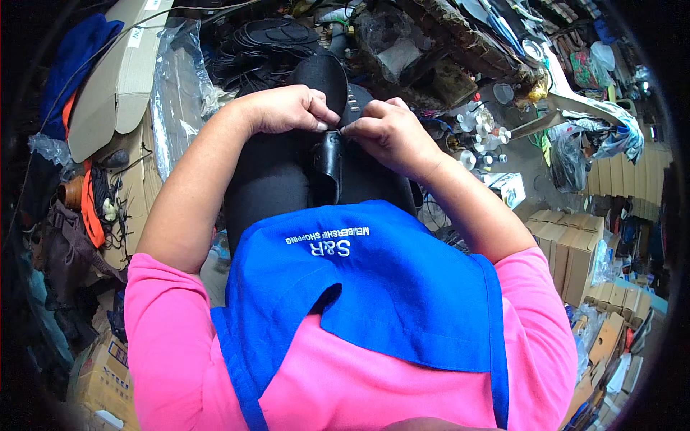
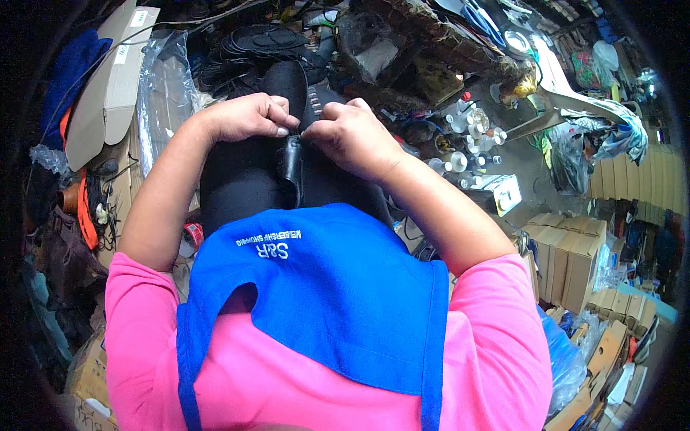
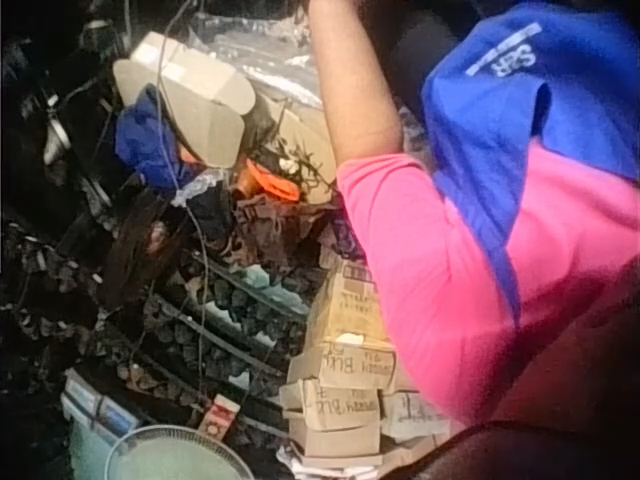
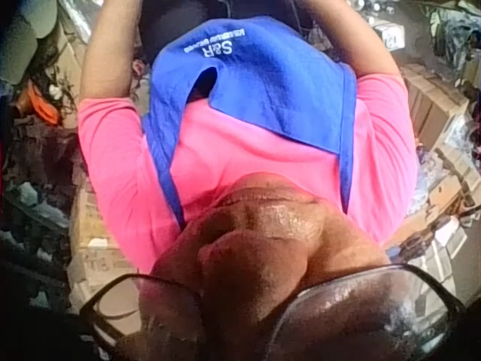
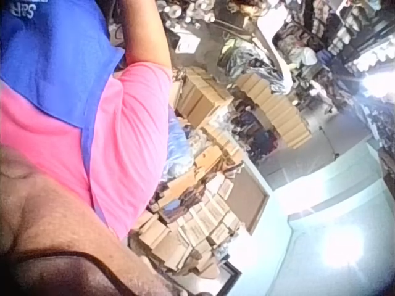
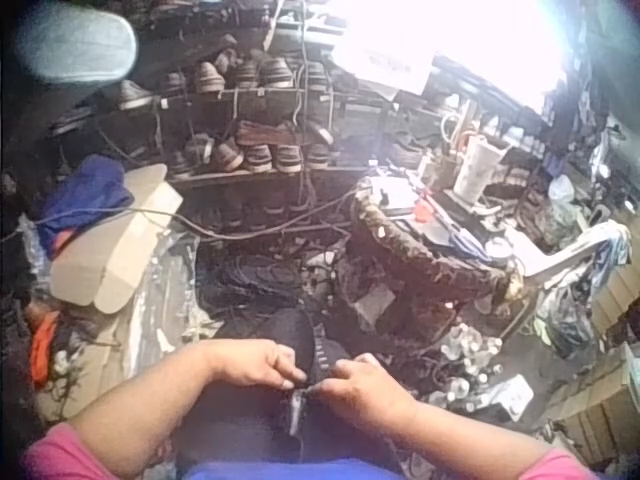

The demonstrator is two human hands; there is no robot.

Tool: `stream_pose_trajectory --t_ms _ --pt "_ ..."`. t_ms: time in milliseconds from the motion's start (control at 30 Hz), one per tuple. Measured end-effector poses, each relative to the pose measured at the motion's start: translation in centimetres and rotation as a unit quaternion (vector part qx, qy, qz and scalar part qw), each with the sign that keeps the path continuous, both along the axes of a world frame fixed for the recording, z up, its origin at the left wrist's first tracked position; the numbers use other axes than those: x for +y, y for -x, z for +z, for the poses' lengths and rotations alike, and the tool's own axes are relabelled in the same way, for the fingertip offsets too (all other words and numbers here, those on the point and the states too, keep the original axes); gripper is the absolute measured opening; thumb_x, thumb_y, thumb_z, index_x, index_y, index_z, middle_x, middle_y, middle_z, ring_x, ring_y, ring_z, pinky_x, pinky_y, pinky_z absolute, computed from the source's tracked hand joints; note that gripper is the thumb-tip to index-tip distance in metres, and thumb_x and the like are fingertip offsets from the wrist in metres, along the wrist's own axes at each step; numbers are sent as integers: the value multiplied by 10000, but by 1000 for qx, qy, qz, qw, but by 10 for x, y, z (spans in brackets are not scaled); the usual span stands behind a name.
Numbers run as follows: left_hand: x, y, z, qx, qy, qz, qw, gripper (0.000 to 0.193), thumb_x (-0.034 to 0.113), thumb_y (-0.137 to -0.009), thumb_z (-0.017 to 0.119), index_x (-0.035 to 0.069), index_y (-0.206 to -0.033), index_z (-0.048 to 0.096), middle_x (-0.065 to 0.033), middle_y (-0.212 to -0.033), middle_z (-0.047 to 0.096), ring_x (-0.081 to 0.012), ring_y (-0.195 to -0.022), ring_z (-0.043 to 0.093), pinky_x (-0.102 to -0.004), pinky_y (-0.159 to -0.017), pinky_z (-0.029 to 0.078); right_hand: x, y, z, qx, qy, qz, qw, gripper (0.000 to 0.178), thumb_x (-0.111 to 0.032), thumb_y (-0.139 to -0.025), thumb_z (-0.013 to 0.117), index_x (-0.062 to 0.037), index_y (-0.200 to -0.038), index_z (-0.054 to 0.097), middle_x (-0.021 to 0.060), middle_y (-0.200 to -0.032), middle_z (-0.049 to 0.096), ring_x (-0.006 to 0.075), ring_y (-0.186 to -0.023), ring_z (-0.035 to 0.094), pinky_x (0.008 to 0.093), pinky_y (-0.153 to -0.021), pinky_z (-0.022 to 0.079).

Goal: Hand stitching shoe upper components using a needle and thread in a manufacturing setting.

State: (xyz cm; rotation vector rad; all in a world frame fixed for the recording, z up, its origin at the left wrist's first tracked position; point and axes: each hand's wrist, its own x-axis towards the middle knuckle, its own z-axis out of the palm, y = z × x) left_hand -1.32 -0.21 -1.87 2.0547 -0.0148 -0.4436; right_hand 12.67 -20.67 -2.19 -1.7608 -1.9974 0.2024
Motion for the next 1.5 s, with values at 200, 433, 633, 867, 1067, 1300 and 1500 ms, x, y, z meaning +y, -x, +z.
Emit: stream_pose_trajectory --t_ms 200,433,633,867,1067,1300,1500 --pt "-4 0 9 -28 -87 -6 996 309 85 -809 676 55 -1117 692 -77 -877 542 -211 -890 558 -319 -830 448 14 11 40 -158 71 50 984 120 -141 -782 608 -161 -852 703 61 -827 603 244 -853 626 400 -784 429" --pt "-11 -14 8 -148 -169 65 972 242 -78 -642 589 26 -847 667 -123 -832 569 -298 -822 584 -366 -725 474 35 21 52 -228 139 68 961 125 -114 -774 575 -90 -813 691 122 -939 620 252 -905 613 385 -820 417" --pt "-13 -6 1 -114 -174 81 975 272 -55 -661 663 35 -916 686 -115 -937 610 -292 -894 603 -347 -769 496 32 22 18 -145 97 20 985 109 -133 -775 594 -101 -795 696 117 -872 647 276 -860 649 413 -819 454" --pt "-47 52 6 -241 -267 320 876 764 116 -710 789 84 -1390 443 -164 -1424 445 -357 -1275 470 -405 -1044 416 12 -11 4 314 177 -80 929 239 -224 -883 680 -119 -1096 712 68 -832 626 182 -831 620 308 -781 486" --pt "-44 79 15 -51 -169 256 950 434 76 -766 705 48 -1189 613 -187 -1061 653 -313 -1012 639 -382 -899 494 3 -13 2 149 164 -23 975 252 -243 -816 737 -26 -897 638 123 -991 550 240 -942 555 347 -803 463" --pt "17 117 -6 -109 36 581 806 273 212 -993 492 10 -1044 669 -120 -1137 664 -260 -1026 631 -383 -873 498 13 -43 -43 583 -30 -341 737 352 -331 -973 541 -14 -864 650 129 -970 647 273 -882 622 382 -815 491" --pt "-12 95 -19 -267 715 370 529 412 372 -1036 352 57 -856 548 -71 -820 561 -238 -801 532 -471 -901 439 12 -20 -32 957 -11 -101 273 485 -472 -1005 400 -117 -689 494 6 -597 453 168 -570 453 361 -713 442"
